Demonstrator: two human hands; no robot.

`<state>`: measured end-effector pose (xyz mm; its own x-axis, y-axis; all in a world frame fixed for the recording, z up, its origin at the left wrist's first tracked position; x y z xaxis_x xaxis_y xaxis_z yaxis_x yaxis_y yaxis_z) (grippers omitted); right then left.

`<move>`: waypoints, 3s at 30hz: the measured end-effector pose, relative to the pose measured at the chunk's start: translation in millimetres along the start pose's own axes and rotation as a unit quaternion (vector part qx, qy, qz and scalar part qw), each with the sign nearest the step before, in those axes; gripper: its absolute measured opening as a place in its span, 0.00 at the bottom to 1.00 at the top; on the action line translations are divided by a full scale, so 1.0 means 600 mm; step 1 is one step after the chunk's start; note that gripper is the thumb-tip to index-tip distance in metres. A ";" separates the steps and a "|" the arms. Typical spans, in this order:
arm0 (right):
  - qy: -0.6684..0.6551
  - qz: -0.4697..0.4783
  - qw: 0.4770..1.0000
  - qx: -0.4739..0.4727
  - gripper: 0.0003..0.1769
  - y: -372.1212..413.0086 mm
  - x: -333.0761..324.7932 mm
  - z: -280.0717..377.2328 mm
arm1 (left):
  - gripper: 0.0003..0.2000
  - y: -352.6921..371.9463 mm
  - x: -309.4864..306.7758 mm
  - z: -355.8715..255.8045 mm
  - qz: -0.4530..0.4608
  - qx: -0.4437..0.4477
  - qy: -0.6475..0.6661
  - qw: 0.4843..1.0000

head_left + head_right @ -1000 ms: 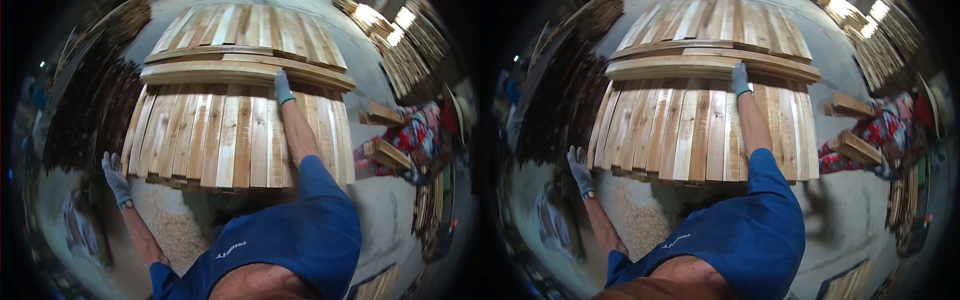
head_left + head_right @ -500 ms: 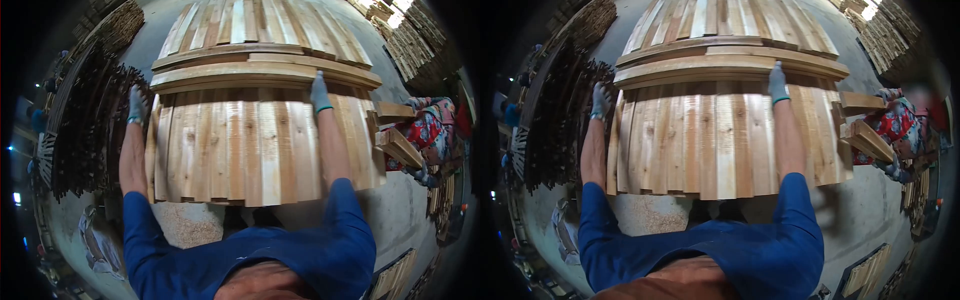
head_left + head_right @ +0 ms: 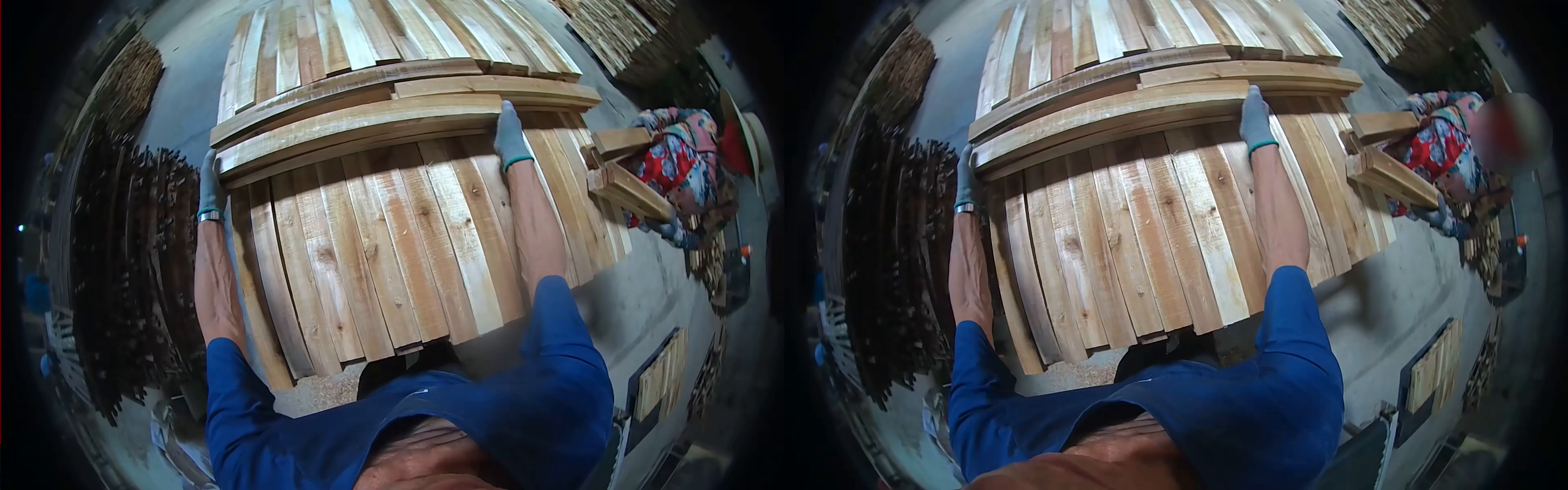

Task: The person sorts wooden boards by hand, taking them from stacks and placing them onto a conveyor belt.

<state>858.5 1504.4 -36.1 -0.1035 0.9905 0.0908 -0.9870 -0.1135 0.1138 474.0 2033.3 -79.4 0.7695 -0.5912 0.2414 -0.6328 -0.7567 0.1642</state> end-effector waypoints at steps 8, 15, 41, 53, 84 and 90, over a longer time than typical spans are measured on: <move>0.013 -0.053 0.998 0.019 0.37 0.005 0.032 -0.002 | 0.23 0.028 -0.015 0.003 0.008 -0.019 -0.008 1.000; 0.176 -0.132 0.975 0.026 0.37 -0.021 0.054 -0.004 | 0.24 0.026 -0.017 -0.002 0.023 -0.026 0.025 0.999; -0.247 -0.034 0.967 0.059 0.45 0.430 -0.344 0.026 | 0.34 0.411 0.661 -0.197 0.375 0.371 -0.372 0.764; 0.097 -0.040 0.990 -0.090 0.33 0.552 -0.399 0.001 | 0.34 0.358 0.764 -0.098 0.311 0.472 -0.450 0.691; -0.320 -0.039 0.934 0.156 0.30 0.342 -0.254 0.077 | 0.53 0.502 0.856 0.044 0.681 -0.044 -0.331 0.652; -0.328 -0.041 0.926 0.180 0.29 0.501 -0.066 0.059 | 0.43 0.482 0.616 -0.041 0.681 -0.169 -0.251 0.667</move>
<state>570.1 1428.4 29.8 0.1832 0.7502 0.6353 -0.8707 -0.1763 0.4592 573.2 1602.9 81.0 -0.6598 -0.7498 0.0494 -0.6929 0.6326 0.3461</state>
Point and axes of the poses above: each hand's wrist, its own y-axis away from the middle knuckle, its own x-axis out of the palm, z = x × y, the point moved 2 cm from there along -y, towards the middle knuckle, and after that the axes turned 4 degrees about z, right-handed, at the moved point
